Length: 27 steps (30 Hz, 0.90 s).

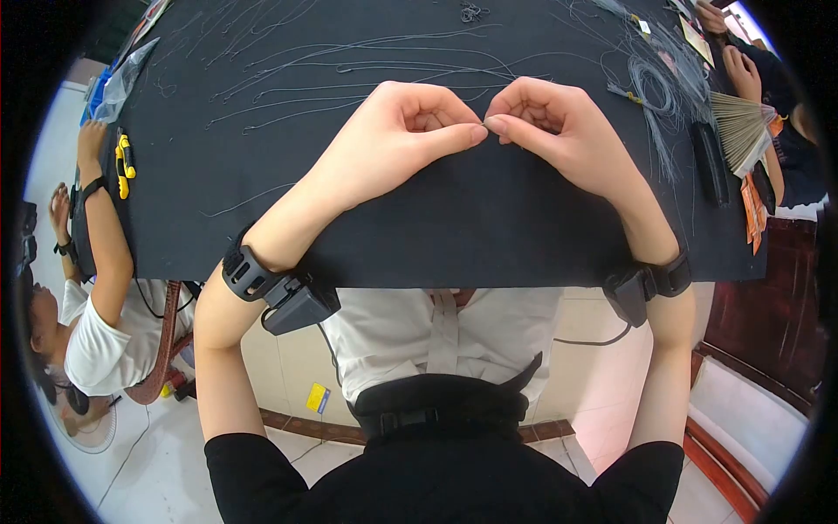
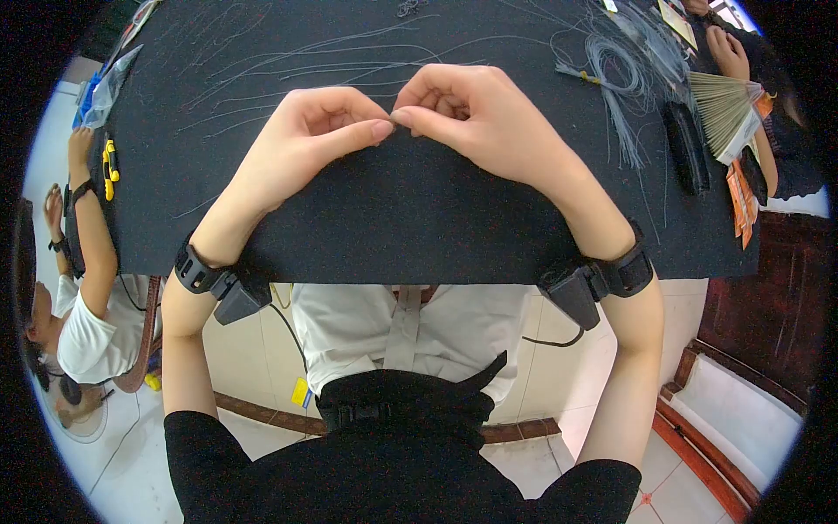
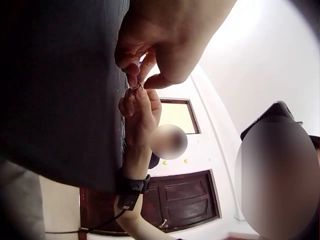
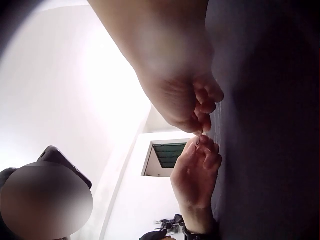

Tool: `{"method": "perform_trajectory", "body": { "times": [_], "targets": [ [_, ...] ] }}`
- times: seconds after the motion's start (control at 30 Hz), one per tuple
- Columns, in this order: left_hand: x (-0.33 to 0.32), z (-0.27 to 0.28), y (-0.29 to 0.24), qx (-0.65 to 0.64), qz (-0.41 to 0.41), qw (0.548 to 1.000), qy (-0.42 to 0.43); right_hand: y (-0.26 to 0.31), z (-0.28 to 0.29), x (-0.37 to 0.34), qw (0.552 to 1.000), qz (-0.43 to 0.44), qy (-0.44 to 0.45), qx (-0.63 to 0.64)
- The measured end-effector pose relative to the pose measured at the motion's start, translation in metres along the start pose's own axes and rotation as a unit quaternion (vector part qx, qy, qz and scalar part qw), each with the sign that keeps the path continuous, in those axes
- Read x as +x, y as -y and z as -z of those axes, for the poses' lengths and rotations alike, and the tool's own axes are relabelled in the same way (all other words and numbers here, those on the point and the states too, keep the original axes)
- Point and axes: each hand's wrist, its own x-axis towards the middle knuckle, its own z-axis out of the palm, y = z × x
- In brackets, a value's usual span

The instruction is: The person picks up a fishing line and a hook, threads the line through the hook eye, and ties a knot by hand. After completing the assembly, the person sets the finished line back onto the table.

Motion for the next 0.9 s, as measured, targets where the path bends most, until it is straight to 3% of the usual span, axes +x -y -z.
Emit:
{"method": "perform_trajectory", "body": {
  "times": [0.37,0.9],
  "targets": [
    [0.0011,0.0027,0.0012,-0.008,-0.002,1.000,-0.022,0.0025,0.0052,-0.0014,0.999,-0.021,0.043,0.015],
    [0.0005,0.0018,0.0016,0.016,-0.001,1.000,-0.001,0.0053,0.0004,-0.0025,0.999,-0.003,0.030,-0.013]
  ]
}}
